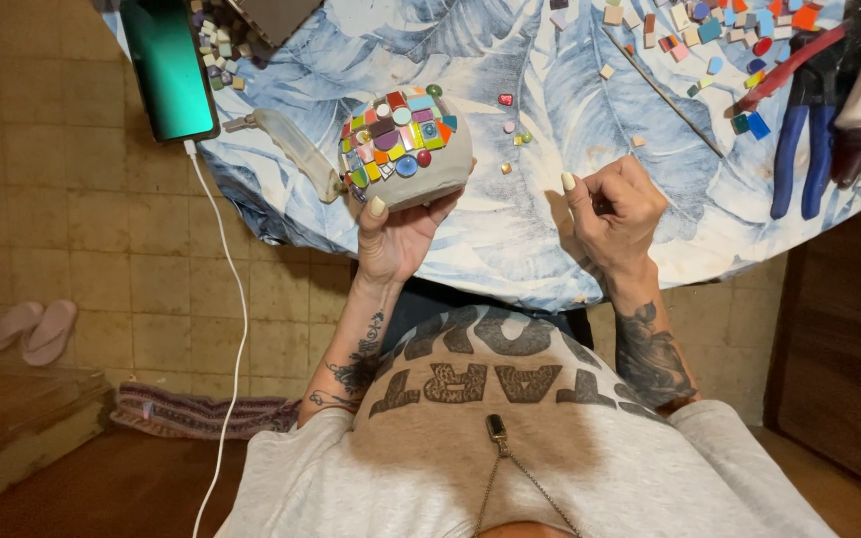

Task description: Applying small colorful mosaic tiles to a white ceramic mug using adhesive and an applicator stick.

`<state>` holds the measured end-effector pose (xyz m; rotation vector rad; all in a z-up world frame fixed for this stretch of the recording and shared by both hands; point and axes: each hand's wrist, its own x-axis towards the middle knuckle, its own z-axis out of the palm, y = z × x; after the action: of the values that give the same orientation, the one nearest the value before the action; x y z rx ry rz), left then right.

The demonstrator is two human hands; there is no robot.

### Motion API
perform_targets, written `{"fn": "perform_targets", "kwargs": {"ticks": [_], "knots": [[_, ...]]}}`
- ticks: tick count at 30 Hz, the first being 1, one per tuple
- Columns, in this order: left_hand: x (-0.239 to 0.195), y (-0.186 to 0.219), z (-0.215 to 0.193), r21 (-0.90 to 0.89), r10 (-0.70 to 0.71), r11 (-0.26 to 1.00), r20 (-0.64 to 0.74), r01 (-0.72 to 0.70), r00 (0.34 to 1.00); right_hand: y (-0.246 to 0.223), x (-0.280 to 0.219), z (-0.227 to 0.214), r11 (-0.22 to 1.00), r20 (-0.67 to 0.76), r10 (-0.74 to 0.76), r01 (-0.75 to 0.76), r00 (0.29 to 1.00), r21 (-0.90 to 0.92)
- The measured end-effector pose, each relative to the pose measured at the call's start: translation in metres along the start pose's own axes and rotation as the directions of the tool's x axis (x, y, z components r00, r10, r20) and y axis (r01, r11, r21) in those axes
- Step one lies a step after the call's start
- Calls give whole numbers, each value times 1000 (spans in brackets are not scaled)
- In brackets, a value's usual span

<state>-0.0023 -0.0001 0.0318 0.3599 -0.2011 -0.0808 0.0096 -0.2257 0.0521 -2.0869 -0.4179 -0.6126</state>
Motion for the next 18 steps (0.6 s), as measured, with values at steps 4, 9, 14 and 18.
{"fn": "perform_targets", "kwargs": {"ticks": [4, 9, 14, 18], "knots": [[2, 3, 14, -11, -8, 1000, -4, 8, 1000, 0, 0, 0, 1000, 2, 8, -8, 1000, -4], [2, 2, 5, -1, -19, 1000, 0, 19, 1000, 0, 0, 0, 1000, 1, 15, -15, 1000, 2], [3, 2, 13, -33, -26, 999, -2, 26, 1000, 0, 1, 1, 1000, 7, 10, -10, 1000, -2], [2, 3, 6, -8, -24, 1000, 13, 24, 1000, 0, 0, 1, 1000, 8, 10, -10, 1000, -3]]}}
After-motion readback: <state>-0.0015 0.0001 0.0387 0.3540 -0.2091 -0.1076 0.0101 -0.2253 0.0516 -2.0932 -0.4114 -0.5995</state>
